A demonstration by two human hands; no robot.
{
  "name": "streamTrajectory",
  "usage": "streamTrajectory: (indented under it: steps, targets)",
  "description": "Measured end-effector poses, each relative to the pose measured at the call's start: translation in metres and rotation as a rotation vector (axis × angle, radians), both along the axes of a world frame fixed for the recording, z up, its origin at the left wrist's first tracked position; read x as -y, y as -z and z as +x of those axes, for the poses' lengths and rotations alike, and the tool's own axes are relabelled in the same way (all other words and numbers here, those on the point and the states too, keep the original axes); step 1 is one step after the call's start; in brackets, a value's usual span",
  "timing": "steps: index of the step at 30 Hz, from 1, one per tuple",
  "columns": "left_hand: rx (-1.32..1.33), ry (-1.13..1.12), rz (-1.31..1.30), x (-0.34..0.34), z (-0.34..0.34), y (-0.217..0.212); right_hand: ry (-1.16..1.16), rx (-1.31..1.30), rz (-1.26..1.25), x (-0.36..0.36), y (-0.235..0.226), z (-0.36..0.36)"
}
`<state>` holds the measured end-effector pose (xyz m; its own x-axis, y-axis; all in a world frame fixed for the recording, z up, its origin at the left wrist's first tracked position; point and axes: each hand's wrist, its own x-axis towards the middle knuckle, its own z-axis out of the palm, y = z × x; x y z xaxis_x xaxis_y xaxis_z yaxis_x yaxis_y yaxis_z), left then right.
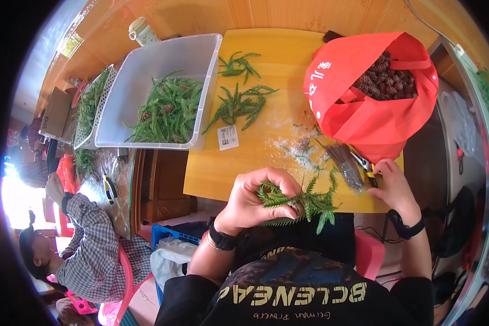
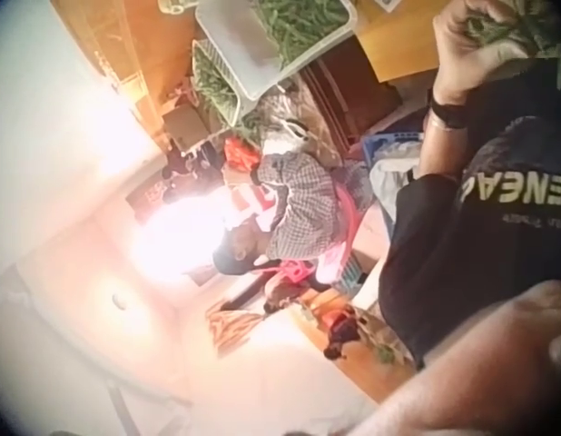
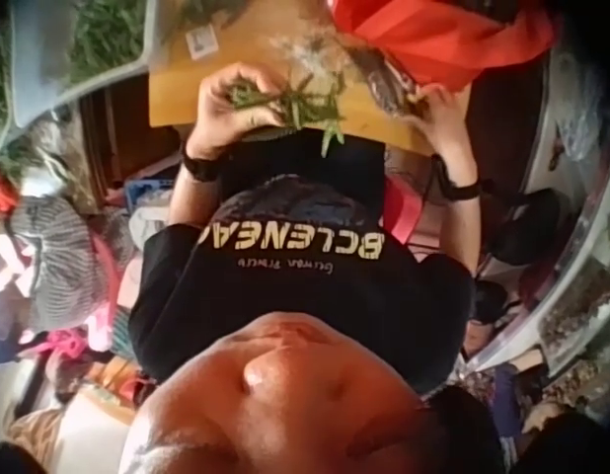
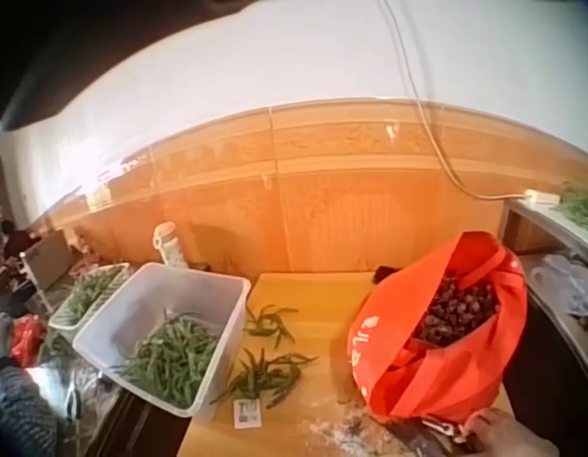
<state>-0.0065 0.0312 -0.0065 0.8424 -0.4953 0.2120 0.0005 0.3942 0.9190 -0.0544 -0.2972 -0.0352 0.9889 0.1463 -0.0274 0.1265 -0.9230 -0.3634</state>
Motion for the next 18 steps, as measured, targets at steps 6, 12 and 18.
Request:
streamTrajectory:
  steps: [6,12,18]
  targets:
    - [-0.089,0.134,-0.189,-0.003,0.006,0.006,0.094,0.043,0.047,0.002,0.014,-0.007]
    - [-0.134,0.202,-0.297,-0.002,0.004,0.011,0.136,0.129,0.068,0.008,0.022,-0.023]
    - [-0.207,0.226,-0.349,0.003,0.003,0.012,0.24,-0.06,0.42,0.005,-0.02,-0.04]
